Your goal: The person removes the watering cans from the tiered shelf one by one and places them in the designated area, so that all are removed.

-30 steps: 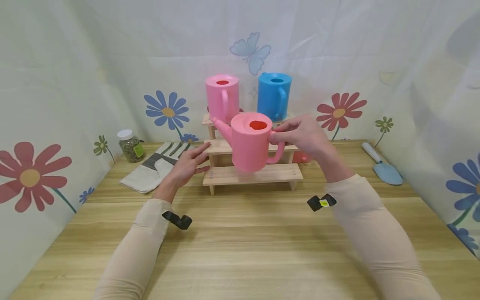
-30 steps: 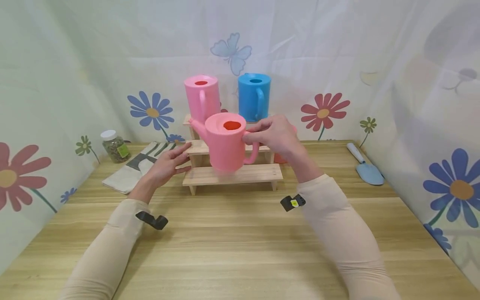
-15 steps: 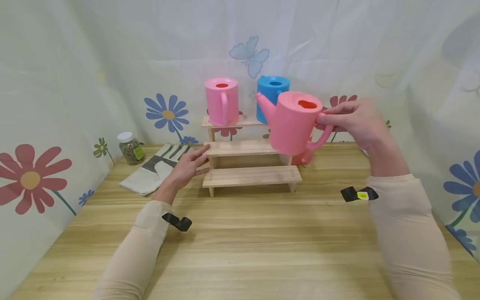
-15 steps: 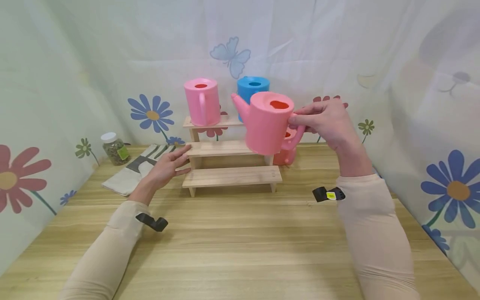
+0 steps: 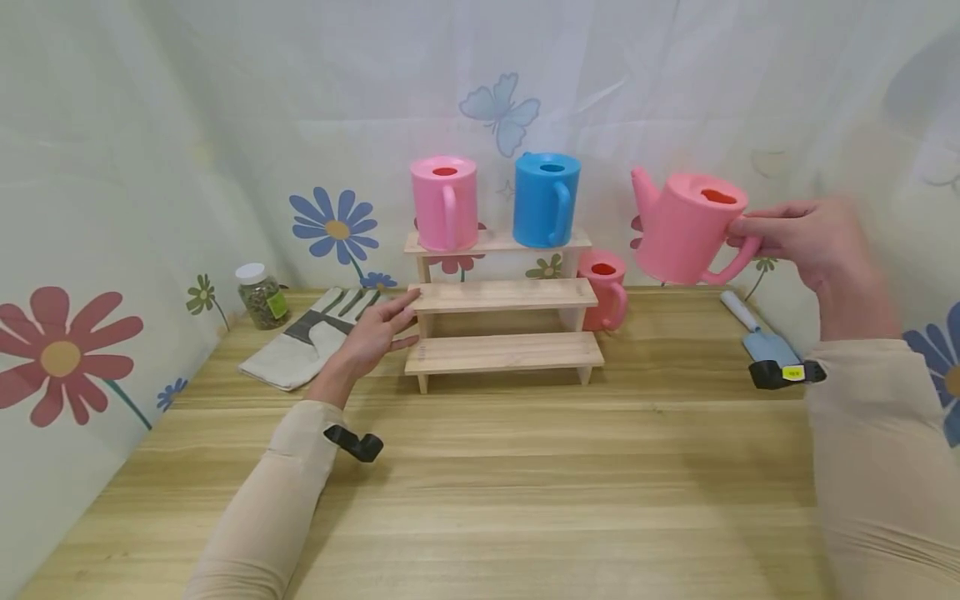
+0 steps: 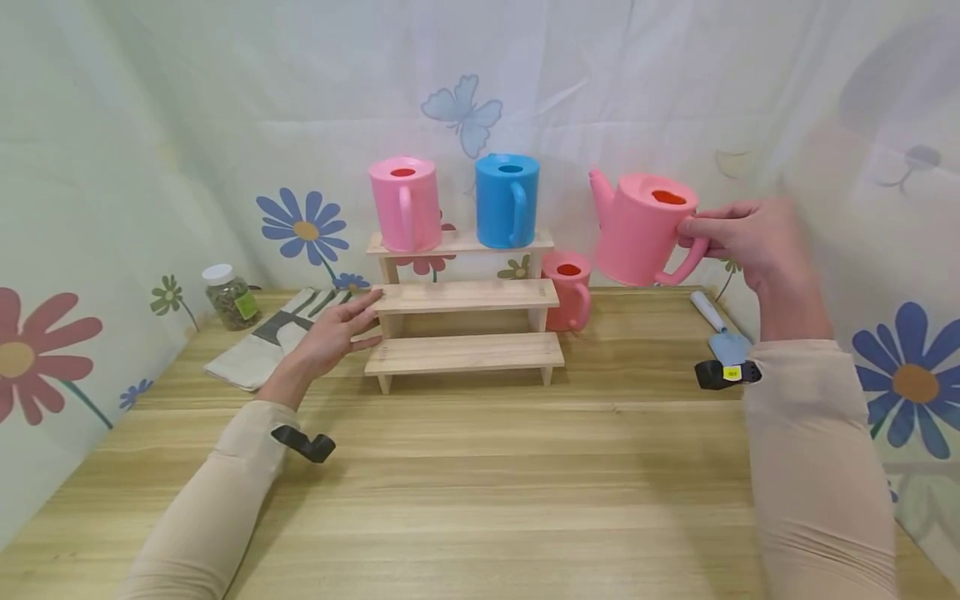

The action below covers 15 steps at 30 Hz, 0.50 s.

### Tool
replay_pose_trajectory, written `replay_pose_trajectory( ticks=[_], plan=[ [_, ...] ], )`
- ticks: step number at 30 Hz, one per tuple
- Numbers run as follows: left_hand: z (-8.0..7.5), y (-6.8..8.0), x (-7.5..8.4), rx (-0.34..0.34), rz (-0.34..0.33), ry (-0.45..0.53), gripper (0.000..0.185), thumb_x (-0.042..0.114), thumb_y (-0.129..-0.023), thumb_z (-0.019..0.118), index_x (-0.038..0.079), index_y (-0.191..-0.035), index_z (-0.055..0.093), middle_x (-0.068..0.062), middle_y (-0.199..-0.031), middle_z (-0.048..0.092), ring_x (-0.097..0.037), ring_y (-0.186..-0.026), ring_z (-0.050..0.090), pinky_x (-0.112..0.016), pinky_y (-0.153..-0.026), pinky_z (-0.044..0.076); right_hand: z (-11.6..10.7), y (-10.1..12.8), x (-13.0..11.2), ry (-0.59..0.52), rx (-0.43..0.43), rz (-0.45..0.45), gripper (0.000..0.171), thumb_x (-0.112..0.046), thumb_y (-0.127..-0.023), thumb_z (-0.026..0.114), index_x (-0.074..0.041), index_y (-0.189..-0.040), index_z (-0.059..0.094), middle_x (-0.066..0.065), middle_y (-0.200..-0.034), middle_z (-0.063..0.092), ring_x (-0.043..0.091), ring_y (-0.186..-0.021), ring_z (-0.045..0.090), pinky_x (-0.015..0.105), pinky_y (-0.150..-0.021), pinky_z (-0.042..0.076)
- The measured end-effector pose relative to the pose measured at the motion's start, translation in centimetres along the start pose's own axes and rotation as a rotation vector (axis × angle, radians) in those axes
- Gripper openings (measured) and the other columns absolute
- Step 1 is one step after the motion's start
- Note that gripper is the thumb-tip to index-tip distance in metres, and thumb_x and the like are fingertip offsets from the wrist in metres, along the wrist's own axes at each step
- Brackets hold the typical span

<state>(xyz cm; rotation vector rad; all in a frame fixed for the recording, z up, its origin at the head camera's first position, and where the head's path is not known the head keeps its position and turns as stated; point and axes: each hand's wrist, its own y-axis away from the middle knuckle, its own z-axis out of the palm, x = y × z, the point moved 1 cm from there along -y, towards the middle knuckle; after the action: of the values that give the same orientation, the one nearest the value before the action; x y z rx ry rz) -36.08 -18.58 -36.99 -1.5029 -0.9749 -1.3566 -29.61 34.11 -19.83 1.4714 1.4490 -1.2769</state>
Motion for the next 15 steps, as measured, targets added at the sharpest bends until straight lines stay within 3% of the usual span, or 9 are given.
replay_pose_trajectory(
  ticks=[3, 6, 8, 10, 13, 15],
  plan=[
    [0.1, 0.0, -0.1, -0.013, 0.003, 0.002, 0.044, 0.014, -0.098, 0.037, 0.016, -0.142, 0.032, -0.001, -0.149, 0.014, -0.029, -0.130, 0.023, -0.049, -0.096, 0.036, -0.3, -0.8, 2.1, 0.102, 0.025, 0.069, 0.034, -0.033, -0.067, 0.079, -0.009, -0.090, 0.073, 0.002, -0.075, 0.069, 0.014, -0.071, 0.066, 0.023, -0.064, 0.054],
    [0.1, 0.0, -0.2, -0.011, 0.001, 0.002, 0.044, 0.014, -0.098, 0.037, 0.017, -0.142, 0.033, -0.001, -0.149, 0.014, -0.029, -0.130, 0.024, -0.049, -0.096, 0.036, -0.4, -1.6, 3.9, 0.151, 0.057, 0.126, 0.030, -0.040, -0.066, 0.079, -0.015, -0.084, 0.075, -0.002, -0.073, 0.069, 0.014, -0.071, 0.066, 0.038, -0.086, 0.047],
    [0.0, -0.1, -0.2, -0.003, -0.002, -0.002, 0.043, 0.014, -0.098, 0.037, 0.018, -0.141, 0.034, -0.001, -0.149, 0.015, -0.029, -0.130, 0.025, -0.047, -0.095, 0.038, -0.3, -2.2, 4.9, 0.175, 0.075, 0.147, 0.028, -0.042, -0.066, 0.078, -0.018, -0.080, 0.075, -0.003, -0.071, 0.068, 0.014, -0.071, 0.066, 0.049, -0.092, 0.040],
    [-0.1, -0.1, -0.1, 0.005, -0.007, 0.002, 0.043, 0.014, -0.098, 0.037, 0.018, -0.141, 0.035, 0.000, -0.148, 0.017, -0.028, -0.129, 0.026, -0.046, -0.094, 0.039, 0.1, -2.7, 5.9, 0.233, 0.094, 0.146, 0.029, -0.043, -0.068, 0.077, -0.016, -0.079, 0.074, -0.004, -0.069, 0.067, 0.015, -0.070, 0.066, 0.051, -0.087, 0.043],
    [0.0, 0.1, 0.3, 0.000, -0.014, 0.010, 0.043, 0.012, -0.098, 0.036, 0.017, -0.141, 0.034, -0.001, -0.149, 0.016, -0.029, -0.129, 0.026, -0.047, -0.095, 0.038, 0.9, -3.5, 7.6, 0.310, 0.111, 0.117, 0.039, -0.041, -0.071, 0.075, -0.007, -0.089, 0.072, -0.001, -0.070, 0.066, 0.016, -0.068, 0.065, 0.036, -0.070, 0.052],
    [0.0, 0.2, 0.3, -0.004, -0.012, 0.011, 0.044, 0.013, -0.098, 0.036, 0.016, -0.142, 0.033, -0.001, -0.149, 0.016, -0.029, -0.130, 0.025, -0.047, -0.096, 0.037, 1.5, -3.9, 8.7, 0.361, 0.123, 0.099, 0.045, -0.040, -0.072, 0.074, -0.001, -0.095, 0.071, 0.000, -0.072, 0.065, 0.017, -0.066, 0.063, 0.028, -0.058, 0.052]
  ],
)
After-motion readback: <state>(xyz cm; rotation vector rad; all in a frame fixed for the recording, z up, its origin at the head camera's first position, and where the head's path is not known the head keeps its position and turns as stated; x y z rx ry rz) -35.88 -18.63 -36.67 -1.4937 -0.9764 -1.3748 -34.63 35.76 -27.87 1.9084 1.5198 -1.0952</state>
